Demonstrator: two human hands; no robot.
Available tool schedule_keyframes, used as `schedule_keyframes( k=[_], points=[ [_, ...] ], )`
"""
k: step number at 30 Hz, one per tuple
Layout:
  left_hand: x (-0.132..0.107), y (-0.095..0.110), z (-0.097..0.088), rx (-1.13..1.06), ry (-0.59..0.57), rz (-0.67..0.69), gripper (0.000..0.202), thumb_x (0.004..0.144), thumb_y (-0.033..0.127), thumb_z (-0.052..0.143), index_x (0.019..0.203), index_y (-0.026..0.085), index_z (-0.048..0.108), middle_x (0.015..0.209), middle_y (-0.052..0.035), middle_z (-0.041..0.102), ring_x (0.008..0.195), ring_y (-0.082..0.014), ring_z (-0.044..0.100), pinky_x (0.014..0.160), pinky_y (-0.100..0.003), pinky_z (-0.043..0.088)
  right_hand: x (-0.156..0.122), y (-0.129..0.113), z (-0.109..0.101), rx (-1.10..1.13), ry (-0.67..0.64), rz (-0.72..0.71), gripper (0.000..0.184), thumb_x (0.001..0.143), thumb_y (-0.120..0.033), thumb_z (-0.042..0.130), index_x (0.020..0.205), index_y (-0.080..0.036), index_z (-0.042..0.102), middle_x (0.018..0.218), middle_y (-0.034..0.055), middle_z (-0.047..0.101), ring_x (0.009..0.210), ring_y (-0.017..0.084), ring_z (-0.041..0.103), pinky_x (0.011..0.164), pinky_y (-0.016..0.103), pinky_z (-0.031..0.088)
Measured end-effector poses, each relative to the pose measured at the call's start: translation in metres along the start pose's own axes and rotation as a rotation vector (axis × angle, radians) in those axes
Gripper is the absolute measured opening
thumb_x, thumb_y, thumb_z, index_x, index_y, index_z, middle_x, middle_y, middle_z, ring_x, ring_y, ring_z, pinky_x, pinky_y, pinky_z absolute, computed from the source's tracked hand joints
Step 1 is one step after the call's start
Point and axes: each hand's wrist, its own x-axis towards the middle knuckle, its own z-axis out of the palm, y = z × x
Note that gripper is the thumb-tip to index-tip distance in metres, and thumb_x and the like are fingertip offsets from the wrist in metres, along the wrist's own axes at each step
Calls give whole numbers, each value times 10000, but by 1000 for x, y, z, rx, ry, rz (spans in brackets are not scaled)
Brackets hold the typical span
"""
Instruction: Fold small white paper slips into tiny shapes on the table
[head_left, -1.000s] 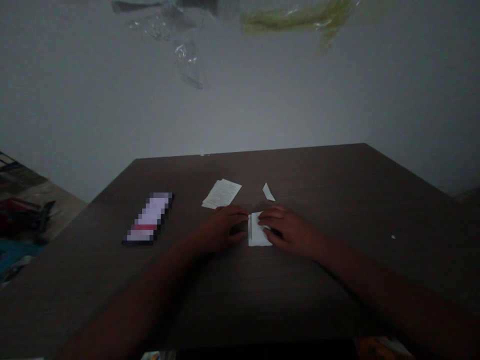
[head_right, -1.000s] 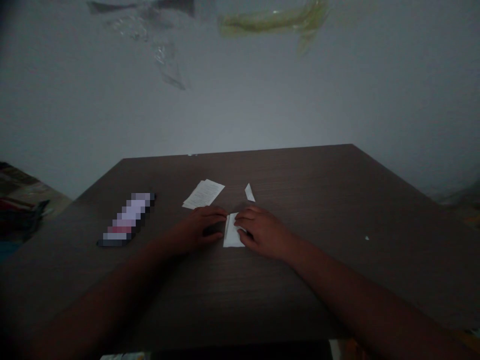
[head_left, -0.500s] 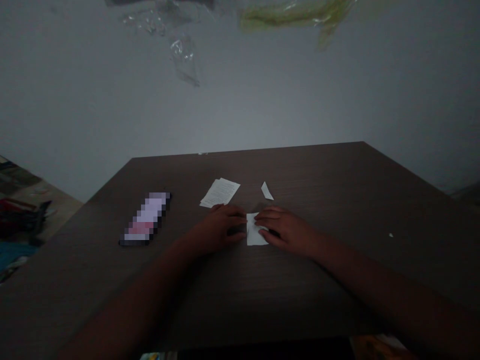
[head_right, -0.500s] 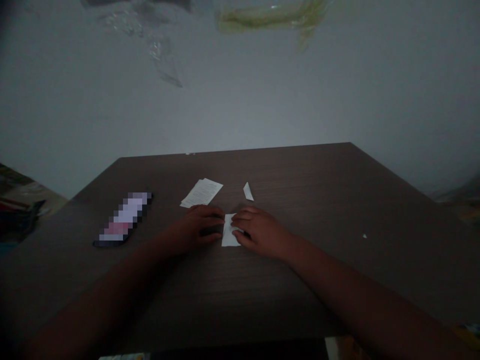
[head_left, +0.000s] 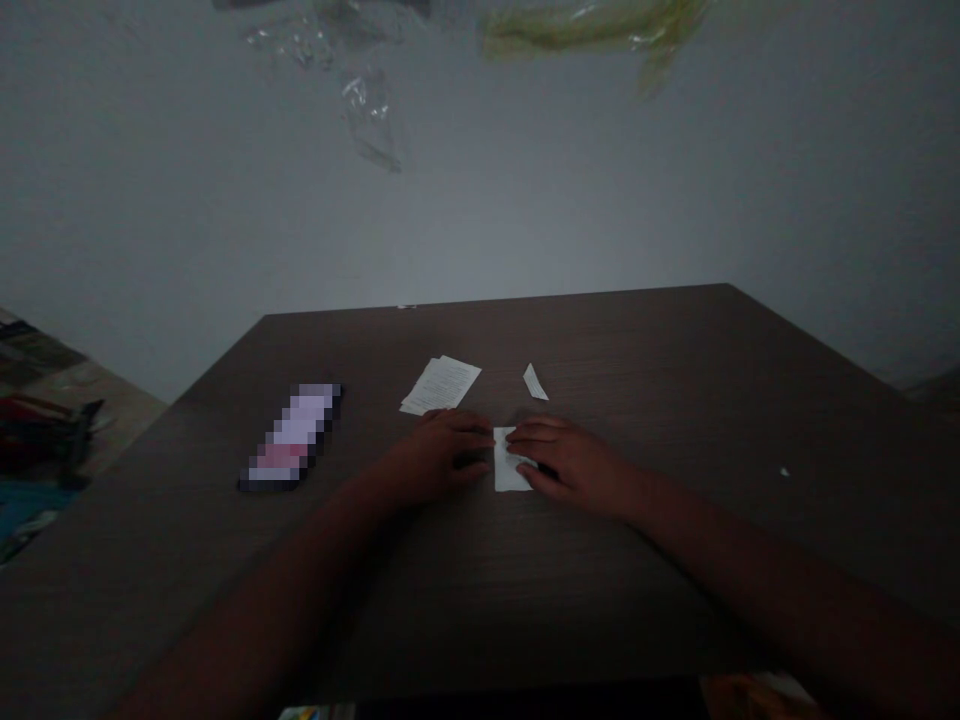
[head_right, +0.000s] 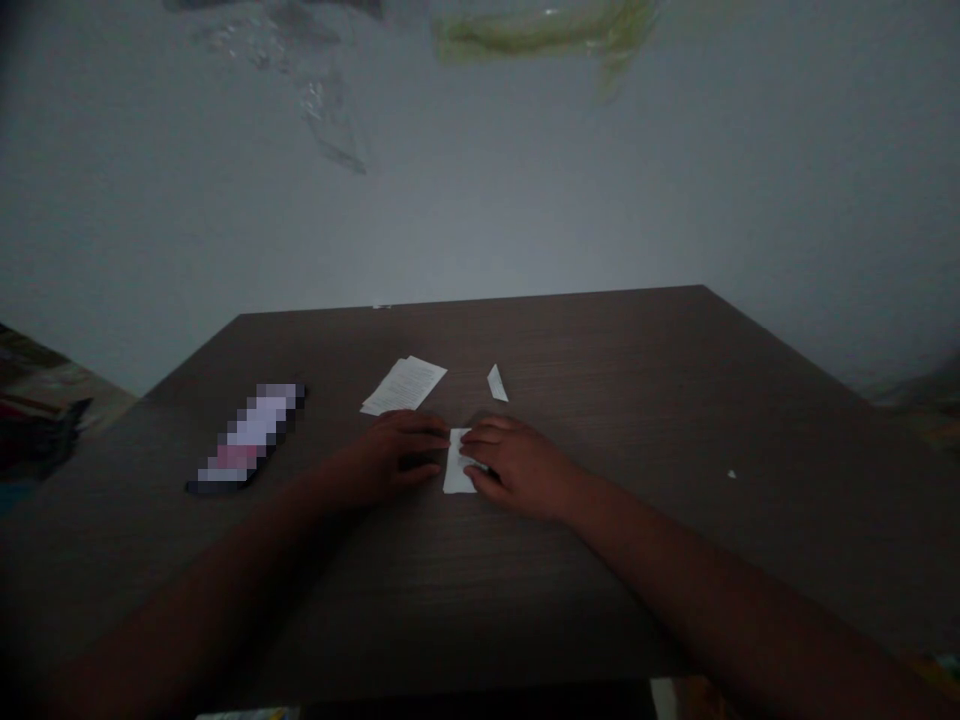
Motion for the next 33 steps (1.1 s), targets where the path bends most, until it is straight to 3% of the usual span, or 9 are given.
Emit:
schedule_keyframes(
  k=[5, 9, 16, 33],
  points=[
    [-1, 1, -1, 13, -9, -14, 315, 1171, 274, 802, 1475, 276, 883, 1610, -117, 853, 1523, -366, 785, 1417, -639, 524, 0, 0, 1, -23, -6, -8, 243, 1195, -262, 787, 1405, -242, 908, 1393, 144, 927, 1340, 333, 861, 1232, 584, 707],
    [-1, 5, 2, 25, 9, -59, 414, 1169, 234, 774, 1582, 217, 804, 1661, -152, 818, 1575, -389, 749, 1431, -623, 520, 0, -1, 0, -34, -29, -6, 236, 1204, -270, 776, 1398, -258, 909, 1390, 129, 927, 1339, 328, 861, 1233, 579, 707],
    [1, 5, 10, 66, 22, -113, 385, 1185, 275, 722, 1560, 211, 787, 1697, -185, 765, 1553, -410, 742, 1382, -642, 567, 2, -3, -2, -47, -60, 23, 234, 1209, -282, 767, 1388, -253, 916, 1392, 134, 929, 1331, 327, 852, 1230, 563, 699],
    [4, 10, 4, 72, -12, -111, 405, 1163, 218, 736, 1560, 223, 813, 1692, -170, 768, 1554, -393, 750, 1365, -627, 590, 2, -5, -5, -50, -103, 54, 279, 1214, -252, 711, 1418, -206, 895, 1445, 159, 915, 1376, 329, 847, 1256, 558, 672]
  ],
)
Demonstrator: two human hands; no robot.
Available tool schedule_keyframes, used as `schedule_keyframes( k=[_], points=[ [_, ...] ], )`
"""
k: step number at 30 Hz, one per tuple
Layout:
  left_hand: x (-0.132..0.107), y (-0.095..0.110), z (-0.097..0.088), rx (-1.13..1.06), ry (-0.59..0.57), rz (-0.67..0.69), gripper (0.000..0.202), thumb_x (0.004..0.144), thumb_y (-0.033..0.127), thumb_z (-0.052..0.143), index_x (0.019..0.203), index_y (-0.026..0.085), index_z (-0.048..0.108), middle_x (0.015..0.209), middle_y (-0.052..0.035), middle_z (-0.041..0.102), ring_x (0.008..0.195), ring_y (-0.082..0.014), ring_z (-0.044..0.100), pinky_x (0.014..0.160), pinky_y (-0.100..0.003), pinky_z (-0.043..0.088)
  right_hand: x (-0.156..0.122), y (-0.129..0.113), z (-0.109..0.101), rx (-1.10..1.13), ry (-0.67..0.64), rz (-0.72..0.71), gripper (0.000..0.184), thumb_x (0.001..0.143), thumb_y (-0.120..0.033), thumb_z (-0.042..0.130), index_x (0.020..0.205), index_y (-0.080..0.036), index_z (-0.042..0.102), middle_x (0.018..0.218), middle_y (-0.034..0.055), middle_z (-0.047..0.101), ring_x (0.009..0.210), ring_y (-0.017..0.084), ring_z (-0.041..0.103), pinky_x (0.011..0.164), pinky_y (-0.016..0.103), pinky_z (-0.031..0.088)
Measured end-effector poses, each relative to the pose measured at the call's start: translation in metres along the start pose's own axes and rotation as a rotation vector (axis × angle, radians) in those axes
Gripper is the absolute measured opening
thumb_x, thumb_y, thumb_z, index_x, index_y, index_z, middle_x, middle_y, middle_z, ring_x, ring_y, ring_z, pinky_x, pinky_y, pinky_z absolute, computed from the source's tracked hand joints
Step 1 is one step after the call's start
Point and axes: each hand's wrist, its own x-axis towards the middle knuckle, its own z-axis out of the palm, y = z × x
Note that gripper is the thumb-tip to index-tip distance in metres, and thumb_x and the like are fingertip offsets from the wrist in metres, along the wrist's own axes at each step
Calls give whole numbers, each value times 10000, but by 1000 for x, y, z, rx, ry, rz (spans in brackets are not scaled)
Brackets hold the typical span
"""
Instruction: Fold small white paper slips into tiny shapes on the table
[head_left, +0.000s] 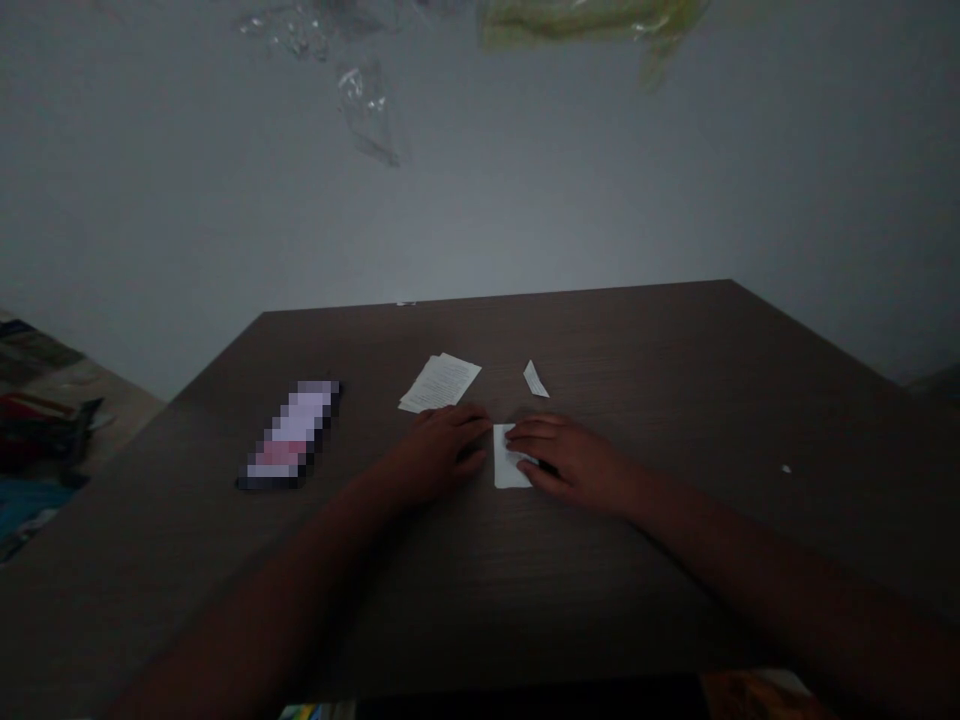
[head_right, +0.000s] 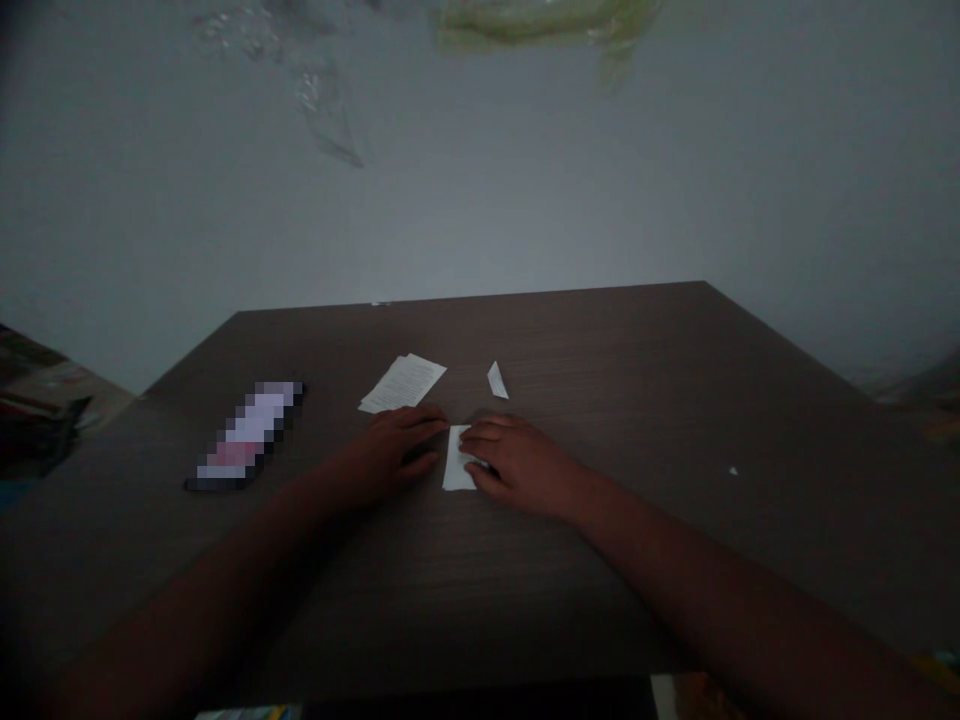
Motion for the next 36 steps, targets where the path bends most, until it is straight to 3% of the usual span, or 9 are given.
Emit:
schedule_keyframes(
  k=[9, 14, 19, 25, 30, 36],
  points=[
    [-2, -3, 0, -20, 12, 13, 398, 1158, 274, 701, 1539, 274, 819, 1697, -145, 776, 1547, -392, 744, 1355, -612, 582, 0, -1, 0, -1, 1, -2, 288, 1217, -245, 714, 1439, -203, 893, 1450, 163, 911, 1380, 327, 840, 1262, 572, 676],
    [-2, -3, 2, -24, 19, 15, 407, 1167, 260, 680, 1556, 225, 794, 1702, -171, 772, 1549, -392, 740, 1363, -649, 572, -1, -1, 0, -2, 3, 5, 294, 1206, -221, 725, 1446, -197, 894, 1467, 171, 904, 1410, 329, 830, 1287, 579, 665],
    [-3, -2, 2, -6, 17, -6, 379, 1181, 338, 721, 1546, 272, 803, 1724, -154, 764, 1586, -399, 732, 1376, -630, 574, -1, -1, 0, 20, 0, 21, 290, 1197, -241, 737, 1441, -244, 894, 1464, 144, 907, 1398, 326, 833, 1285, 573, 664],
    [-4, 9, 5, 10, 16, -83, 508, 1157, 411, 828, 1627, 231, 764, 1781, -191, 730, 1647, -450, 690, 1437, -680, 504, -1, 2, 3, 21, 2, 0, 267, 1190, -231, 744, 1411, -199, 891, 1444, 175, 904, 1391, 346, 837, 1271, 590, 669],
    [-3, 15, 8, 10, 60, -108, 541, 1100, 406, 899, 1604, 249, 781, 1770, -181, 735, 1646, -464, 692, 1448, -694, 500, -3, 3, 4, 29, -2, 11, 304, 1190, -253, 753, 1467, -234, 878, 1519, 164, 886, 1456, 341, 811, 1312, 597, 646],
    [-1, 13, 11, -13, 68, -102, 553, 1081, 410, 914, 1591, 248, 774, 1756, -184, 732, 1630, -469, 697, 1436, -735, 501, -5, 0, 3, -16, 24, 77, 351, 1171, -285, 804, 1510, -222, 867, 1656, 210, 812, 1619, 404, 706, 1364, 697, 601]
  ],
)
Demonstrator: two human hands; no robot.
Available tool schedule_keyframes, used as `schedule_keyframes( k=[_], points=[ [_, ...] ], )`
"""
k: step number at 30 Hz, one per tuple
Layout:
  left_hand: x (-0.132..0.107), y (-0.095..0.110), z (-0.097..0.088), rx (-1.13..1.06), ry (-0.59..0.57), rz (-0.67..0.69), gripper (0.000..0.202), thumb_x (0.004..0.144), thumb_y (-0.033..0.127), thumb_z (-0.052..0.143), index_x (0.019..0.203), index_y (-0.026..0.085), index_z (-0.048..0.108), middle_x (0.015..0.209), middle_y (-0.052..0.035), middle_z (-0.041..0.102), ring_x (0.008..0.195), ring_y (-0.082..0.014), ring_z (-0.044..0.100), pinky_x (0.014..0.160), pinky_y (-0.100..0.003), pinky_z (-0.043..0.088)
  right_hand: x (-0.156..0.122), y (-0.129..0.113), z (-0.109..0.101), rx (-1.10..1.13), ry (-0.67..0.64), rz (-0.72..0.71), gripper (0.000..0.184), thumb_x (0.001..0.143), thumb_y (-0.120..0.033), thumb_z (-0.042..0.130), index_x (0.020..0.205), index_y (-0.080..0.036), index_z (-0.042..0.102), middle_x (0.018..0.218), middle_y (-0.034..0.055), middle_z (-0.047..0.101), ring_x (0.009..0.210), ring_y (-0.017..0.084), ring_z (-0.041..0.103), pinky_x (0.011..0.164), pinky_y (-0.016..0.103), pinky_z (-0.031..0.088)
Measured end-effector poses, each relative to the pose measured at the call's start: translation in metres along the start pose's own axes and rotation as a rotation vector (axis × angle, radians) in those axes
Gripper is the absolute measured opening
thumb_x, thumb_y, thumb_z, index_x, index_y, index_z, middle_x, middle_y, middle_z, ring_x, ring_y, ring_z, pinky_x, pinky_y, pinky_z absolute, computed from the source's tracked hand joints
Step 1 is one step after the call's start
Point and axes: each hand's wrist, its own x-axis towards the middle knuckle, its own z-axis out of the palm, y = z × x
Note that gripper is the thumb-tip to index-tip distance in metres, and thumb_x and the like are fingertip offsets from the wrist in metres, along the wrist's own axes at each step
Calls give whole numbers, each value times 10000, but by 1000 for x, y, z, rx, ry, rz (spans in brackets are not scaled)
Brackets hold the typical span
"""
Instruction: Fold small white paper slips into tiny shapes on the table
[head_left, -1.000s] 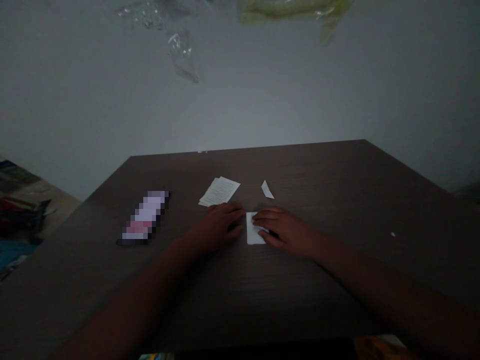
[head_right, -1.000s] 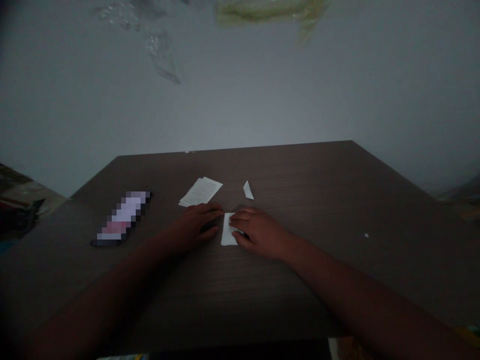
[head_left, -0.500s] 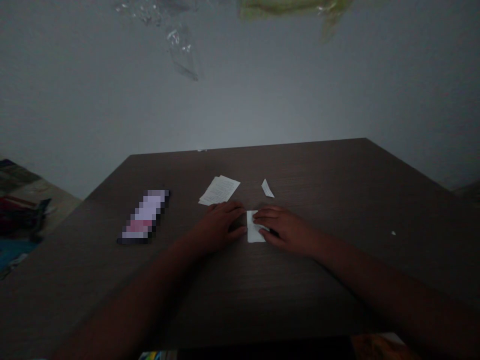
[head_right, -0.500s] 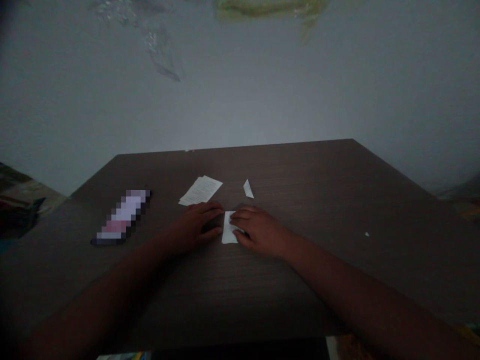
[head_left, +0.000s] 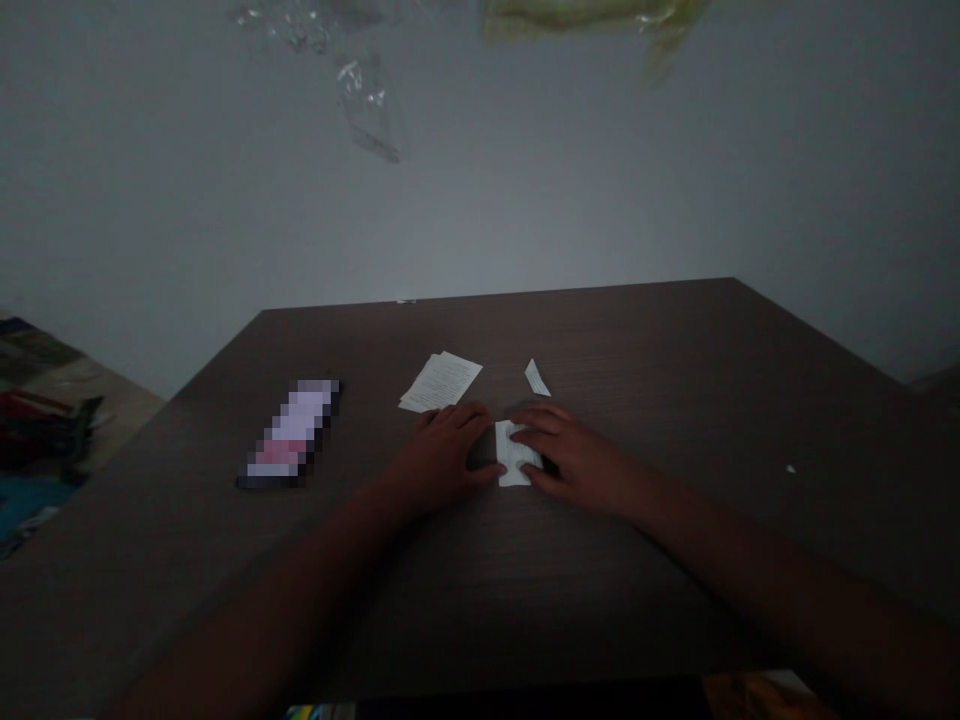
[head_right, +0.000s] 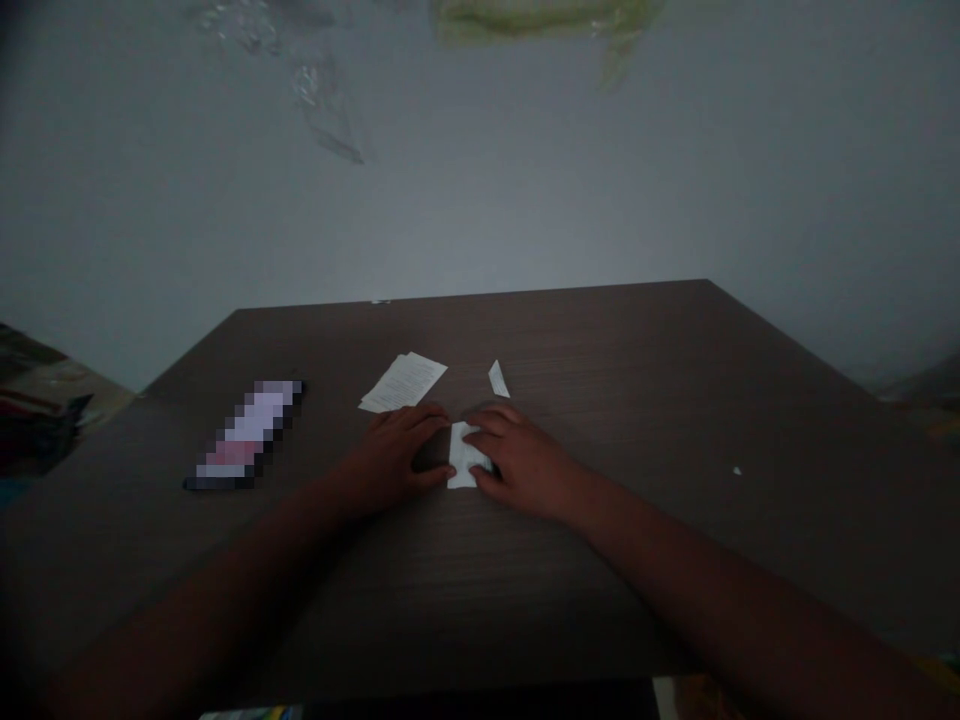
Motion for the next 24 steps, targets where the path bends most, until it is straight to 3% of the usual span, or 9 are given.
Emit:
schedule_keyframes(
  k=[7, 13, 20, 24],
  points=[
    [-3, 9, -11, 17, -40, 1, 520, 1115, 376, 860, 1595, 203, 759, 1755, -210, 731, 1621, -492, 690, 1451, -758, 457, 0, -3, -2, -34, -54, 21, 369, 1176, -308, 829, 1528, -201, 861, 1614, 204, 836, 1553, 384, 754, 1356, 641, 618],
    [-6, 1, -12, 18, -87, 12, 607, 1096, 364, 888, 1657, 207, 717, 1813, -211, 691, 1683, -485, 648, 1465, -763, 420, -3, -14, -1, -90, -68, 31, 377, 1202, -327, 797, 1539, -168, 852, 1668, 233, 808, 1567, 413, 742, 1360, 667, 609],
    [-6, 2, -17, -19, -44, 43, 511, 1098, 348, 888, 1588, 250, 781, 1767, -172, 739, 1649, -465, 680, 1441, -691, 496, -4, -26, 1, -95, -48, 81, 381, 1176, -331, 817, 1546, -251, 863, 1633, 177, 843, 1500, 432, 747, 1305, 672, 627],
    [-6, 8, -17, -17, -63, 26, 462, 1091, 340, 878, 1539, 251, 814, 1749, -173, 737, 1627, -481, 685, 1434, -723, 490, -4, -25, 1, -104, -48, 97, 387, 1162, -318, 836, 1546, -280, 870, 1644, 144, 849, 1440, 430, 769, 1280, 660, 644]
  ],
)
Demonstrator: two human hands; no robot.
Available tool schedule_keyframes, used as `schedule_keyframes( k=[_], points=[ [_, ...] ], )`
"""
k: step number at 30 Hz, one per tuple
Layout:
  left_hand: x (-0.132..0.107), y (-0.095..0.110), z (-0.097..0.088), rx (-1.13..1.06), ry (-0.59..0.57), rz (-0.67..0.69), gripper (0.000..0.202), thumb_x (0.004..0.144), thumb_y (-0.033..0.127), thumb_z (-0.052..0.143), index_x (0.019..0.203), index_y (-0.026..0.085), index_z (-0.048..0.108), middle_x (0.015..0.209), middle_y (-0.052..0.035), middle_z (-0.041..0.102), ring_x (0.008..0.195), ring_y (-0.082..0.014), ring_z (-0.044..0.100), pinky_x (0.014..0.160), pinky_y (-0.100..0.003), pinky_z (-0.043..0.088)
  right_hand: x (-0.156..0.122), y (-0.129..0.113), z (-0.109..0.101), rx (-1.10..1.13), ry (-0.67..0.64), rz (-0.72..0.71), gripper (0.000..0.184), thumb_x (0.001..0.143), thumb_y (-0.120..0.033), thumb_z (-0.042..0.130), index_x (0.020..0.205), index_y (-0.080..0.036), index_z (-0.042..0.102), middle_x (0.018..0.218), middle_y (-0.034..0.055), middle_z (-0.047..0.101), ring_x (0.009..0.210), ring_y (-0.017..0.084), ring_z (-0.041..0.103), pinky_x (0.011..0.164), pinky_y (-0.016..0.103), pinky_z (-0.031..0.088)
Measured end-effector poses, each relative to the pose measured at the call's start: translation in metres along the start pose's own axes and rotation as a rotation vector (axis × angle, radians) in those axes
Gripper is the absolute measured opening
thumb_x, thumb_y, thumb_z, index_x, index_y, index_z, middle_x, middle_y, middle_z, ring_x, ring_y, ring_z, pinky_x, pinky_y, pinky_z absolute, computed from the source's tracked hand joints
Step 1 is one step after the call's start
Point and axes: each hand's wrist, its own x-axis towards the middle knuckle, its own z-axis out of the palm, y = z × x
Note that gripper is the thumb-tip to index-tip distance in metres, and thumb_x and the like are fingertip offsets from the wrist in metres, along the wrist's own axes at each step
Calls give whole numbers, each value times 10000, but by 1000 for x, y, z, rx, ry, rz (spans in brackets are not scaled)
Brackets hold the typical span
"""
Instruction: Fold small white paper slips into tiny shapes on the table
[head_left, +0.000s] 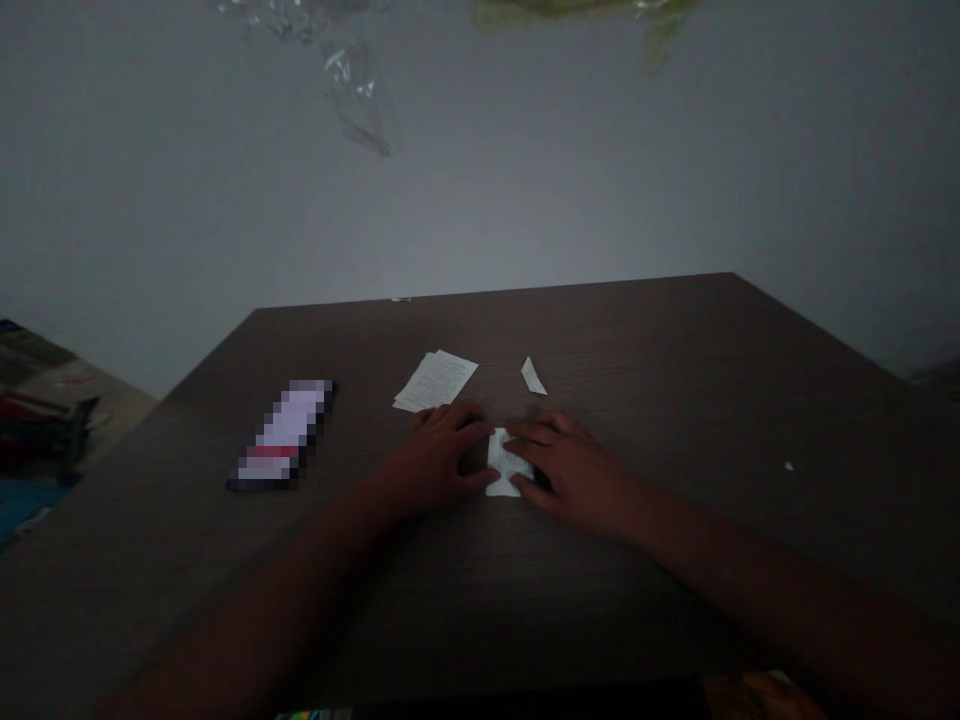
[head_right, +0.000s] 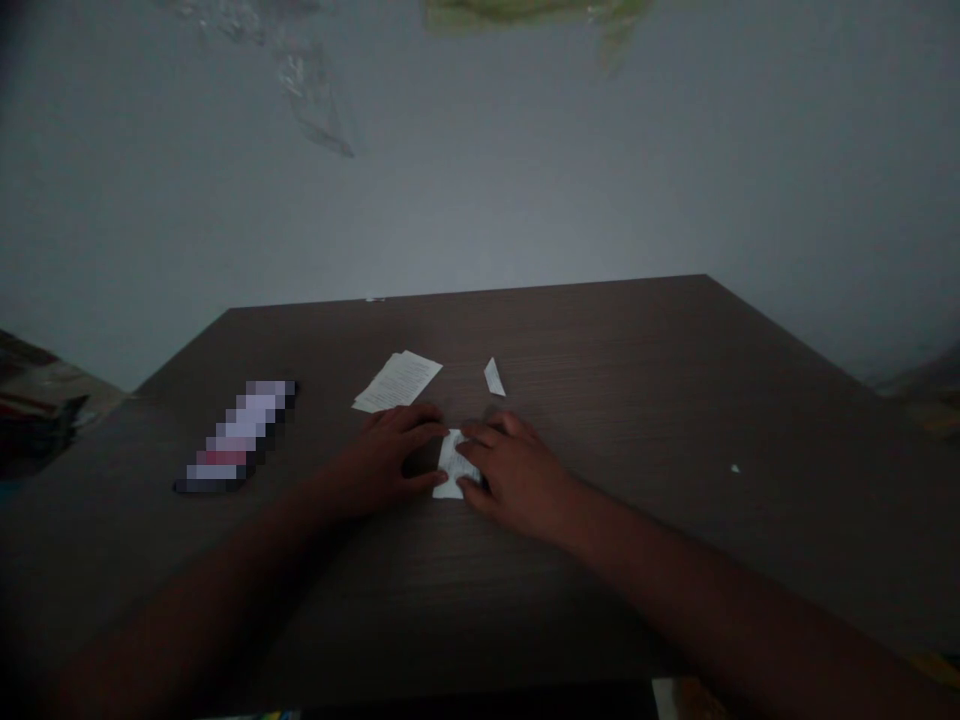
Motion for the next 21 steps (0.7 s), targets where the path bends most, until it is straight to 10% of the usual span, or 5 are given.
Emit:
schedule_keyframes(
  k=[21],
  points=[
    [4, -11, 14, -19, 42, -22, 464, 1084, 414, 916, 1519, 284, 822, 1748, -145, 727, 1624, -453, 691, 1418, -775, 494, 2, 6, -1, 29, 30, 85, 269, 1153, -354, 853, 1374, -225, 935, 1230, 154, 845, 1196, 364, 823, 1084, 546, 703]
  ],
)
